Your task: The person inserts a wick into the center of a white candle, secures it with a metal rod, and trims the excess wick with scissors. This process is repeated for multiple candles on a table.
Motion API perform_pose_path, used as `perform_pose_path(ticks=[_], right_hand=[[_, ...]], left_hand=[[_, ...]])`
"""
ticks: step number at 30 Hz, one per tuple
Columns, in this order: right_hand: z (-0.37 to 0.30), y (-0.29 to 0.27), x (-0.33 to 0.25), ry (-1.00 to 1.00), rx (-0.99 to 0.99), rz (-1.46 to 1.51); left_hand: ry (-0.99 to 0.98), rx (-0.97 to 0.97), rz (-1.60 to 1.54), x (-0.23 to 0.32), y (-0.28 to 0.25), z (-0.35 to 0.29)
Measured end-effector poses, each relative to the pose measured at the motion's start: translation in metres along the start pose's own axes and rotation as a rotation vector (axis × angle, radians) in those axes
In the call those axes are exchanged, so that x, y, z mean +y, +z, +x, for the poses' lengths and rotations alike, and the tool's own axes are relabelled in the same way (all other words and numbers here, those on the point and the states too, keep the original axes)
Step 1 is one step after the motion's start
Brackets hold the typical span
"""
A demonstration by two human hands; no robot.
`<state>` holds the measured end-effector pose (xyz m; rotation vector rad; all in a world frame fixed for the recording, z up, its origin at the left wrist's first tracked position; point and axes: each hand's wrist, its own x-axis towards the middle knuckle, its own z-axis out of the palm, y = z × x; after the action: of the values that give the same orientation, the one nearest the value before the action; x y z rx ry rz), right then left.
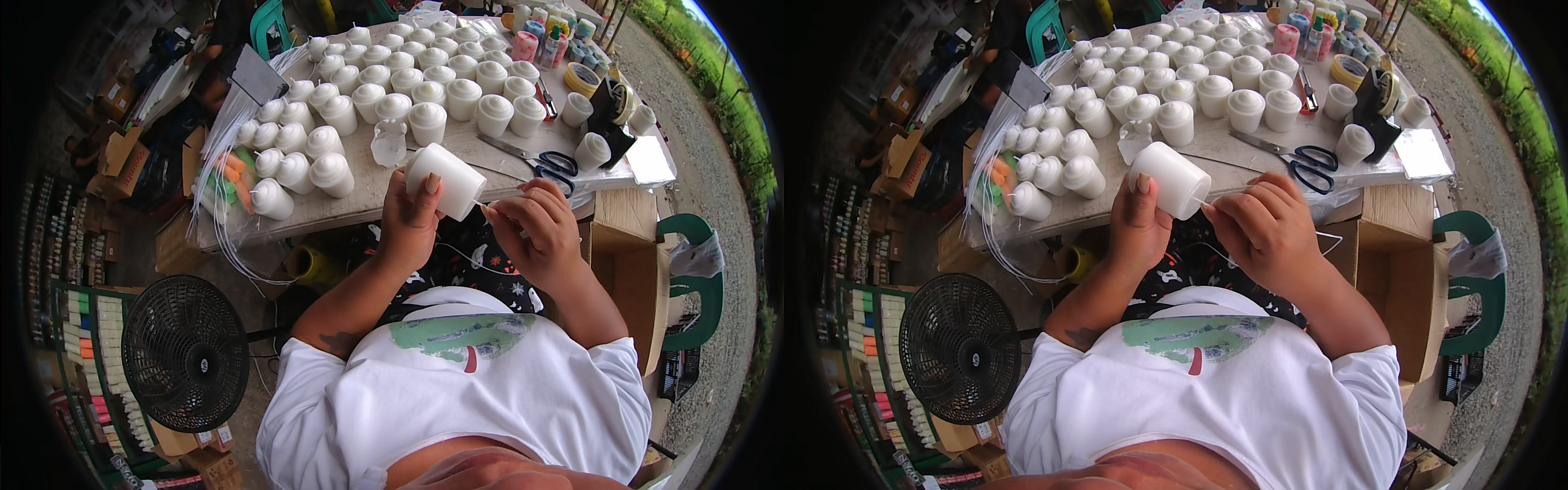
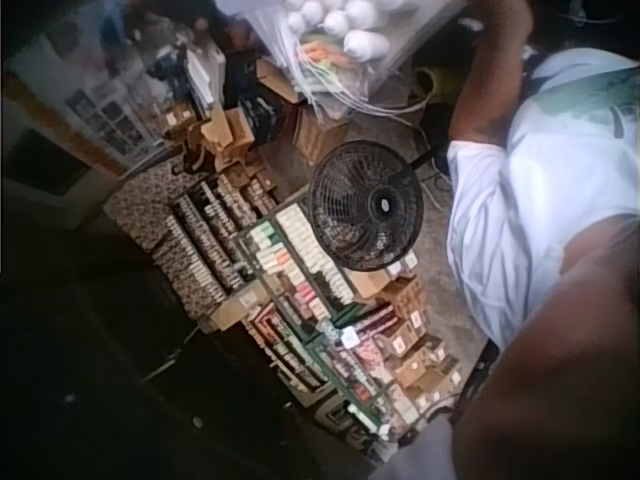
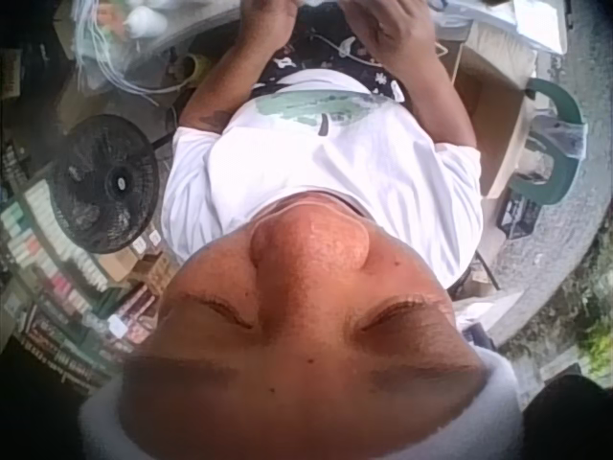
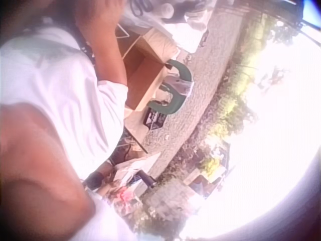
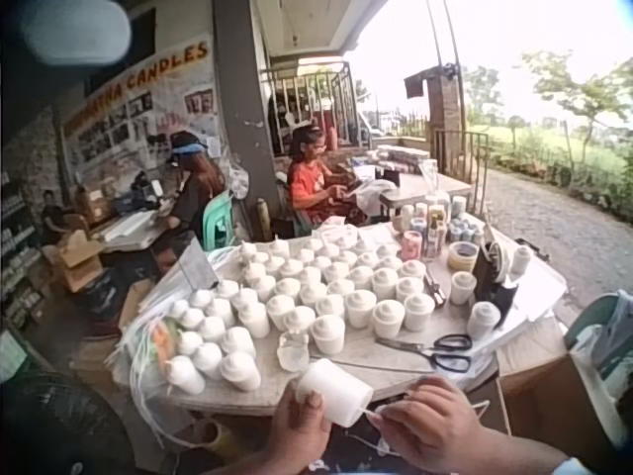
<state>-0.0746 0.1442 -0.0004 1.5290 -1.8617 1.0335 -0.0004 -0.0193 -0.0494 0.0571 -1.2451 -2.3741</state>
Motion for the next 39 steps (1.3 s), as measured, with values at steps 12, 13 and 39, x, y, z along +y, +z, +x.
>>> perform_pose_path(ticks=[12,13,39], right_hand=[[-0.030,0.007,0.010,0.215,0.009,0.156],[-0.031,0.008,0.011,0.212,-0.025,0.165],[-0.008,-0.069,0.016,0.137,-0.085,-0.247]], left_hand=[[0.101,-0.015,0.133,-0.005,-0.001,0.004],[0.107,-0.028,0.165,-0.005,0.002,0.003],[0.918,0.815,0.688,0.325,-0.138,-0.227]])
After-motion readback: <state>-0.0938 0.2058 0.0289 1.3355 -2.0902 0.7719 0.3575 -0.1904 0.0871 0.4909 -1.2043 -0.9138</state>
